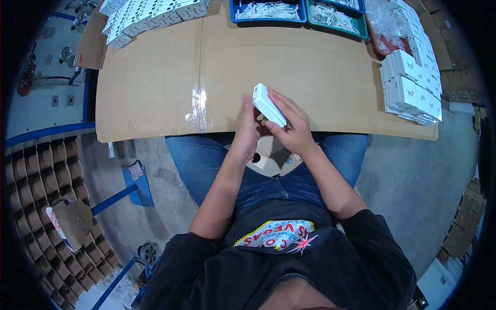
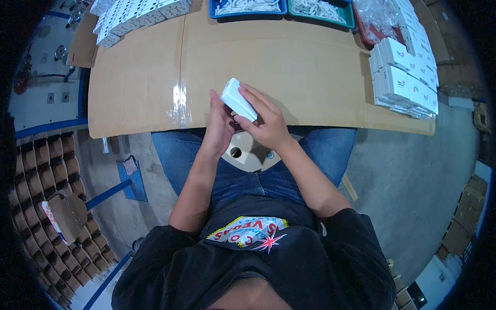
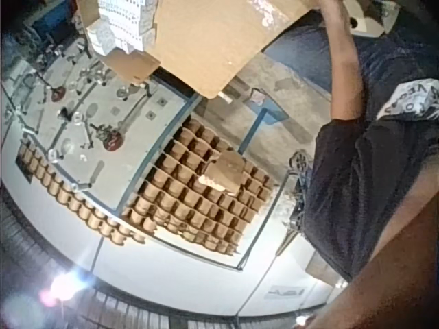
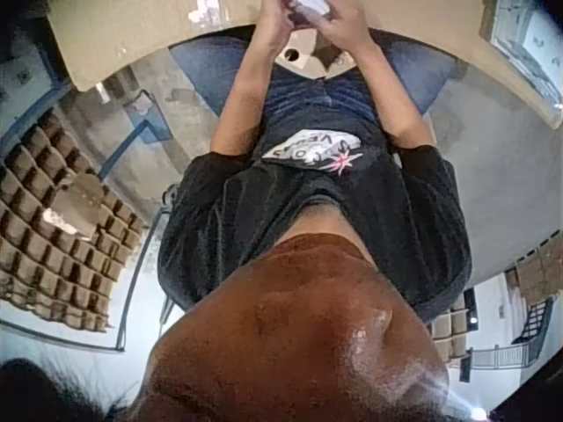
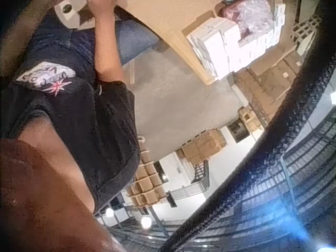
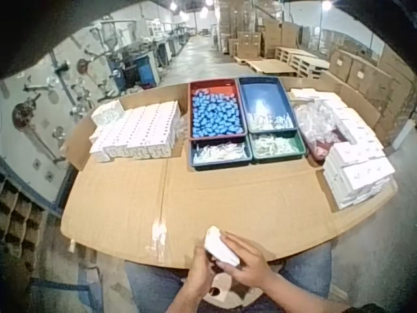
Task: The person sits at a table in a warehouse and packs small white plastic components into clear plastic bags. They place the bags into small white cardboard boxes, fold the flaps to close them, and stack the finished boxes on the table. The person repeats this process for multiple units.
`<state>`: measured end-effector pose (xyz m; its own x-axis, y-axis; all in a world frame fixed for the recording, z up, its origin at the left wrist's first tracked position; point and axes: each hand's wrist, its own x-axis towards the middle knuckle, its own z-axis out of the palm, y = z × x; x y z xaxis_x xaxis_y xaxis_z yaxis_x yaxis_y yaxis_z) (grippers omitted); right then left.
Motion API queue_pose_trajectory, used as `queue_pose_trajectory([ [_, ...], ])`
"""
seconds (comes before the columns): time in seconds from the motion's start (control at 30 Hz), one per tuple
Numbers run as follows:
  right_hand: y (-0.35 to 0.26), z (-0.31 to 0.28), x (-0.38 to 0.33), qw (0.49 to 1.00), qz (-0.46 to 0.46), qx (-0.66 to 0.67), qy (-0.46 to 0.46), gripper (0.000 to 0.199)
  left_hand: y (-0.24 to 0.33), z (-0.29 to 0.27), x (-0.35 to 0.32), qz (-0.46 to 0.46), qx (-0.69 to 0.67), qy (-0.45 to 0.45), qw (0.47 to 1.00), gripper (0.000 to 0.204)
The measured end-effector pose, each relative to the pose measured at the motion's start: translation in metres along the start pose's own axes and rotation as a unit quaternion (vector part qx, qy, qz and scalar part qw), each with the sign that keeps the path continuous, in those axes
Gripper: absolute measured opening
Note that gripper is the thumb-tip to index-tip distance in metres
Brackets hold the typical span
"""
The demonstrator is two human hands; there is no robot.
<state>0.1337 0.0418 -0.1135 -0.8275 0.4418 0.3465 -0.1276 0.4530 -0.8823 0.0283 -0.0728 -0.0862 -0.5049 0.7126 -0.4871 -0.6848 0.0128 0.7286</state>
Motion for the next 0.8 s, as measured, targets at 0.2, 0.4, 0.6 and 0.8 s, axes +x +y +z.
queue_pose_trajectory([
  [0.2,-0.005,-0.006,0.004,1.0,-0.001,-0.011,-0.006,0.065,0.0,-0.003,0.003,-0.018,0.081,0.023,0.996,0.069],
  [0.4,-0.006,-0.006,0.005,1.0,0.014,-0.006,-0.015,0.062,-0.005,-0.012,0.008,-0.04,0.071,0.012,0.997,0.069],
  [0.6,0.006,-0.002,-0.002,0.986,0.114,0.12,-0.023,0.057,-0.005,-0.009,0.009,0.078,0.177,0.02,0.981,0.058],
  [0.8,0.01,-0.005,-0.003,0.933,0.211,0.292,-0.023,0.053,-0.007,-0.015,0.011,0.144,0.286,-0.059,0.945,0.075],
])
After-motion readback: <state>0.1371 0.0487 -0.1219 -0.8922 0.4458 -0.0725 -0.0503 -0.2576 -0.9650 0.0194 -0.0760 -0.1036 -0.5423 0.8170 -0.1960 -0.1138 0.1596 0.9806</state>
